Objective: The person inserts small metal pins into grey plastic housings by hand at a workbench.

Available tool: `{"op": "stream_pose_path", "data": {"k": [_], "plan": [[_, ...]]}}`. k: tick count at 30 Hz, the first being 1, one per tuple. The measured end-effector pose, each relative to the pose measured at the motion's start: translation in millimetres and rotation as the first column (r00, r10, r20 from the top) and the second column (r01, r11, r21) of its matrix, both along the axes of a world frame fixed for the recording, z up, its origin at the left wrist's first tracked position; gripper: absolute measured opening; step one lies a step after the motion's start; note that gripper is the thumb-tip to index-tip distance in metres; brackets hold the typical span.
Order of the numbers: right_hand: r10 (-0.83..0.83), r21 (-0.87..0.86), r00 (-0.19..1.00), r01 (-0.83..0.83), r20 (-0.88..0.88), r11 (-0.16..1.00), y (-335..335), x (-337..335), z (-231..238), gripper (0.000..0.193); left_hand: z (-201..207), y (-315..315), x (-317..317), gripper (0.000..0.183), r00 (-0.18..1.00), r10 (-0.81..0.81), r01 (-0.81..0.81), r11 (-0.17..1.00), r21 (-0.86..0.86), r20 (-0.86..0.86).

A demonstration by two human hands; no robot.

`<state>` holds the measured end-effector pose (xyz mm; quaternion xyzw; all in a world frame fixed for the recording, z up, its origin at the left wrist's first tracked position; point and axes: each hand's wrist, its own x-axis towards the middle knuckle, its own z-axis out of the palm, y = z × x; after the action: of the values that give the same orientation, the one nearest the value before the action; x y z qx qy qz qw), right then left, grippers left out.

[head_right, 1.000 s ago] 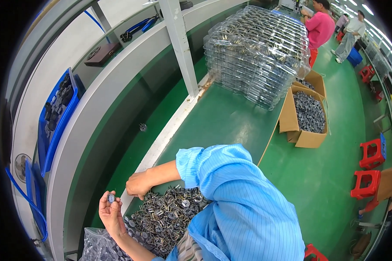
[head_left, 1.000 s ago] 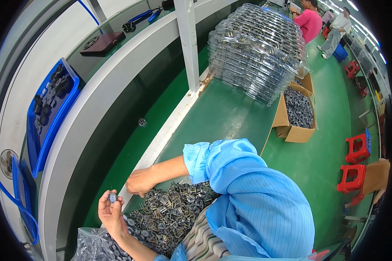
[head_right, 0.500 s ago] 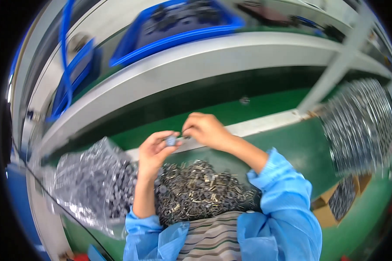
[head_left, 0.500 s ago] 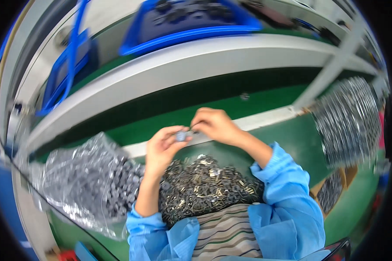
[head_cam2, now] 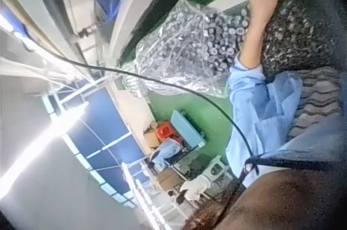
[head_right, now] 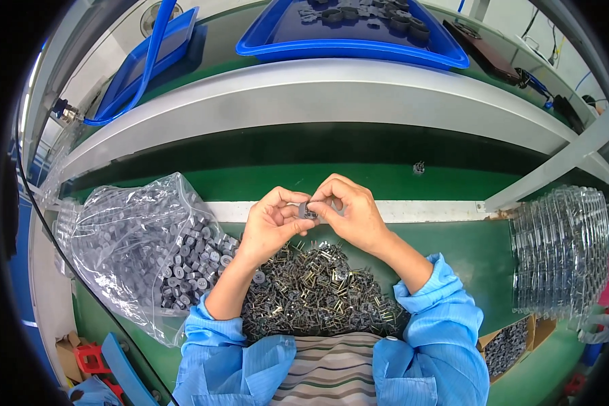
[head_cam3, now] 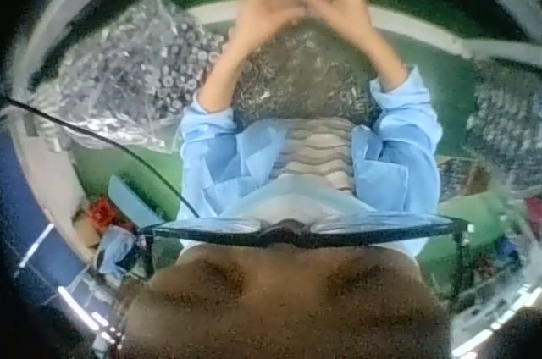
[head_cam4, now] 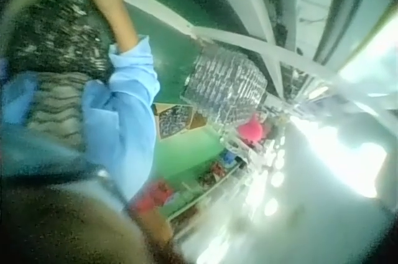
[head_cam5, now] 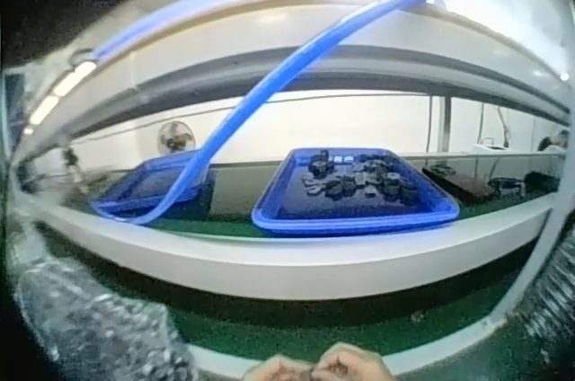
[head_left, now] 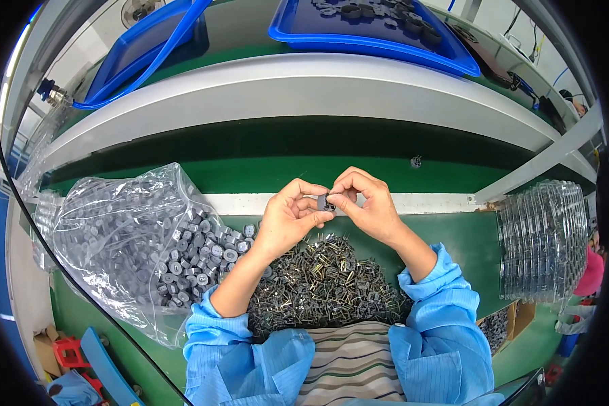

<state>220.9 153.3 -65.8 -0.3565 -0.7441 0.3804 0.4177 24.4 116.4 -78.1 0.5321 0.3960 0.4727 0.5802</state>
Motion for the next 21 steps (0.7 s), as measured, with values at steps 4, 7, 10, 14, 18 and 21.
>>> {"op": "stream_pose_path", "data": {"k": [4, 7, 10, 14, 18, 21], "plan": [[0.009, 0.284, 1.0, -0.006, -0.007, 0.959, 6.6, 2.3, -0.3, 0.009, -9.7, 4.8, -3.0, 0.031, 0.976, -0.057, 0.085, 0.988, -0.129, 0.212], [0.042, 0.297, 0.997, -0.022, -0.062, 0.955, 6.9, 4.7, -2.1, 0.009, -5.1, 1.8, 2.3, 0.032, 0.948, -0.035, 0.077, 0.99, -0.121, 0.315], [-0.001, -0.031, 0.961, -0.007, -0.275, 1.0, 3.3, 6.3, -2.8, 0.009, -4.1, 0.1, 5.0, 0.032, 0.957, -0.01, 0.023, 0.999, -0.041, 0.291], [0.015, -0.112, 0.954, -0.051, -0.299, 0.992, -1.1, 2.2, 0.0, 0.01, -7.8, -2.3, 8.8, 0.032, 0.966, -0.009, -0.024, 0.991, 0.128, 0.257], [-0.065, 0.366, 0.996, 0.084, -0.063, 0.927, 0.9, -0.8, 3.3, 0.018, -9.3, -1.3, 7.1, 0.035, 0.976, 0.033, -0.064, 0.988, 0.139, 0.216], [-0.084, 0.45, 0.996, 0.086, -0.026, 0.889, 0.4, -1.4, 5.1, 0.019, -9.2, -1.3, 9.0, 0.034, 0.974, 0.051, -0.093, 0.979, 0.182, 0.22]]}}
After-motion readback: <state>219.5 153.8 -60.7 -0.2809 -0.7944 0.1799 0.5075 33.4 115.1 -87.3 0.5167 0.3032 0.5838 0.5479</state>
